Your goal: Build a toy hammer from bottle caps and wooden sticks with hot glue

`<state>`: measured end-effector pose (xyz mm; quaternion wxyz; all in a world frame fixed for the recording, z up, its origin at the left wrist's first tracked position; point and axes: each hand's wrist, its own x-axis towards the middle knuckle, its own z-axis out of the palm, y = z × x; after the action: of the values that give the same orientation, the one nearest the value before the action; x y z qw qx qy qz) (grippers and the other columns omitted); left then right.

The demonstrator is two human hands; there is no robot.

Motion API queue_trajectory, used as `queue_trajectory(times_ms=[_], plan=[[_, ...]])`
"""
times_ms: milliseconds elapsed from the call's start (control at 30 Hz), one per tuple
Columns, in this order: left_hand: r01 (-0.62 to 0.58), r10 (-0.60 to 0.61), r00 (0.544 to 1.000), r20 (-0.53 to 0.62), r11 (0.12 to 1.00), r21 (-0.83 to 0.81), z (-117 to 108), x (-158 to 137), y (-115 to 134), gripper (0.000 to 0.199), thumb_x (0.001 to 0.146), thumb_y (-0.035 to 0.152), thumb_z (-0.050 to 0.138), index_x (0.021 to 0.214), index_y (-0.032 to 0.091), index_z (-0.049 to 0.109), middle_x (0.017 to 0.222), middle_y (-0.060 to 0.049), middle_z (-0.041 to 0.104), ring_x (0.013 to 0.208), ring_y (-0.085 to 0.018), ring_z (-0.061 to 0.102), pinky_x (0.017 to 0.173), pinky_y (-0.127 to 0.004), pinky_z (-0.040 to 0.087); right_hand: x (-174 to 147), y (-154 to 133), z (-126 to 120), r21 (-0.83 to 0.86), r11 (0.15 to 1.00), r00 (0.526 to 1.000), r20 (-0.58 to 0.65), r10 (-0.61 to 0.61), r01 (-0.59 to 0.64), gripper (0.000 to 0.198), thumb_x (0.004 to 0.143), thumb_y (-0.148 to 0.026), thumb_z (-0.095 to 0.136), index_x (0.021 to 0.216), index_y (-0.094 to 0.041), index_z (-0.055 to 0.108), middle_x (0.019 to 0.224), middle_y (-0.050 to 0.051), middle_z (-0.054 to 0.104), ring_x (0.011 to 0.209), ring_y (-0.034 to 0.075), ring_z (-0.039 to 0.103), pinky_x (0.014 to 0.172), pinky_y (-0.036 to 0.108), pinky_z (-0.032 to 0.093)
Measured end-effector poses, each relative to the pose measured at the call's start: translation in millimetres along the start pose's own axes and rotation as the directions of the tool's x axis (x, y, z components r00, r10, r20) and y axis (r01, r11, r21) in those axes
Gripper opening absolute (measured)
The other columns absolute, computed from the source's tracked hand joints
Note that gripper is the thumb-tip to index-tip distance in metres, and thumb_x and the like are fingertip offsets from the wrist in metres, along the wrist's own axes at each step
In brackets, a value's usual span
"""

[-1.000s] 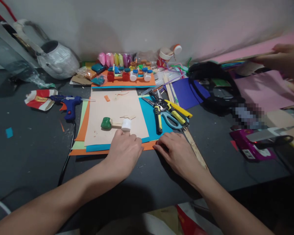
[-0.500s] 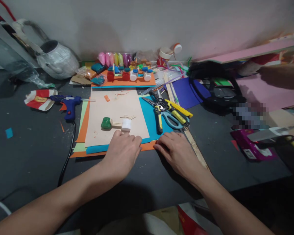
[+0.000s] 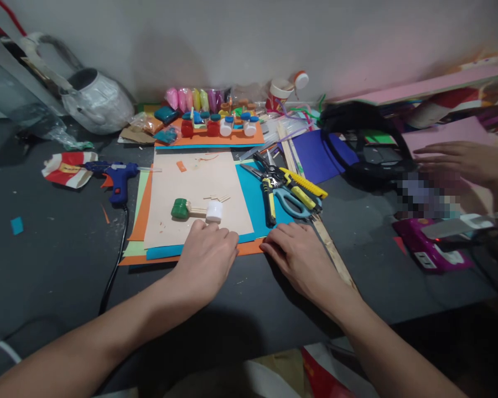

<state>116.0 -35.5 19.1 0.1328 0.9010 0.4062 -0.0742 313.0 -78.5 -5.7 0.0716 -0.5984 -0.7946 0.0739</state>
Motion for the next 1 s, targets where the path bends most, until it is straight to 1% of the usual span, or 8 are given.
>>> queue_trajectory(times_ms=[267, 400, 533, 633, 767, 833, 900, 1000], plan=[[0.000, 0.000, 0.999, 0.032, 1.000, 0.013, -0.7, -0.3, 1.3, 0.025, 0.099, 0.023, 0.044, 0.085, 0.016, 0.064, 0.084, -0.009, 0.069, 0.087, -0.028, 0.058, 0.071, -0.039, 0.029, -1.5, 1.6, 5.7, -0.029, 0.999, 0.997, -0.069, -0.036, 0.034, 0.019, 0.096, -0.026, 0.056, 0.080, -0.017, 0.063, 0.077, 0.004, 0.062, 0.075, 0.022, 0.053, 0.072, 0.033, 0.032], [-0.007, 0.007, 1.000, -0.029, 1.000, 0.017, 1.8, -1.4, 0.2, 0.021, 0.099, 0.023, 0.044, 0.096, 0.017, 0.063, 0.092, -0.008, 0.066, 0.093, -0.028, 0.055, 0.073, -0.039, 0.030, -2.4, 1.7, 6.7, -0.034, 0.999, 0.995, -0.088, -0.043, 0.040, 0.019, 0.095, -0.026, 0.057, 0.080, -0.017, 0.062, 0.078, 0.004, 0.062, 0.075, 0.022, 0.052, 0.072, 0.034, 0.032], [-0.116, 0.121, 0.984, -0.131, 0.992, 0.049, 8.8, -4.7, -2.2, 0.018, 0.099, 0.023, 0.046, 0.104, 0.023, 0.064, 0.098, -0.006, 0.062, 0.094, -0.026, 0.052, 0.076, -0.039, 0.030, -3.3, 1.8, 6.0, -0.009, 0.999, 0.995, -0.095, -0.034, 0.033, 0.017, 0.095, -0.025, 0.057, 0.080, -0.017, 0.062, 0.078, 0.004, 0.063, 0.076, 0.022, 0.053, 0.073, 0.033, 0.033], [-0.192, 0.202, 0.968, -0.150, 0.978, 0.082, 13.2, -8.3, -2.1, 0.018, 0.098, 0.022, 0.048, 0.105, 0.022, 0.065, 0.100, -0.006, 0.061, 0.095, -0.025, 0.052, 0.079, -0.038, 0.032, -2.9, 2.5, 7.3, 0.000, 0.999, 0.995, -0.098, -0.032, 0.033, 0.017, 0.095, -0.025, 0.058, 0.080, -0.017, 0.062, 0.078, 0.004, 0.062, 0.075, 0.021, 0.052, 0.073, 0.033, 0.033], [-0.231, 0.255, 0.958, -0.132, 0.958, 0.168, 15.4, -13.1, 1.8, 0.019, 0.094, 0.019, 0.053, 0.109, 0.017, 0.065, 0.101, -0.008, 0.063, 0.094, -0.026, 0.052, 0.078, -0.039, 0.033, -2.5, 5.7, 8.7, 0.027, 0.999, 0.992, -0.119, -0.028, 0.031, 0.020, 0.096, -0.026, 0.055, 0.079, -0.017, 0.062, 0.076, 0.004, 0.061, 0.073, 0.021, 0.052, 0.071, 0.034, 0.035], [-0.233, 0.260, 0.958, -0.119, 0.951, 0.206, 15.9, -14.8, 4.5, 0.019, 0.092, 0.017, 0.056, 0.109, 0.014, 0.065, 0.100, -0.008, 0.064, 0.092, -0.026, 0.053, 0.076, -0.039, 0.033, -5.5, 7.5, 5.9, 0.078, 0.996, 0.986, -0.163, -0.022, 0.035, 0.021, 0.097, -0.024, 0.053, 0.080, -0.016, 0.062, 0.077, 0.005, 0.061, 0.075, 0.021, 0.052, 0.072, 0.034, 0.038], [-0.228, 0.261, 0.957, -0.127, 0.946, 0.230, 16.6, -15.8, 6.5, 0.019, 0.091, 0.016, 0.057, 0.108, 0.013, 0.066, 0.097, -0.008, 0.065, 0.090, -0.026, 0.053, 0.075, -0.039, 0.033, -12.5, 6.8, 0.8, 0.117, 0.992, 0.964, -0.265, -0.010, 0.042, 0.019, 0.098, -0.021, 0.051, 0.086, -0.015, 0.065, 0.084, 0.007, 0.063, 0.081, 0.021, 0.054, 0.075, 0.035, 0.042], [-0.230, 0.274, 0.948, -0.161, 0.941, 0.249, 18.1, -16.6, 7.6, 0.019, 0.090, 0.016, 0.058, 0.107, 0.013, 0.067, 0.095, -0.008, 0.065, 0.089, -0.025, 0.053, 0.075, -0.039, 0.034, -27.8, -3.5, -5.1, 0.041, 0.998, 0.912, -0.408, -0.033, 0.055, 0.017, 0.095, -0.016, 0.053, 0.101, -0.012, 0.069, 0.100, 0.014, 0.064, 0.093, 0.025, 0.055, 0.082, 0.040, 0.045]])
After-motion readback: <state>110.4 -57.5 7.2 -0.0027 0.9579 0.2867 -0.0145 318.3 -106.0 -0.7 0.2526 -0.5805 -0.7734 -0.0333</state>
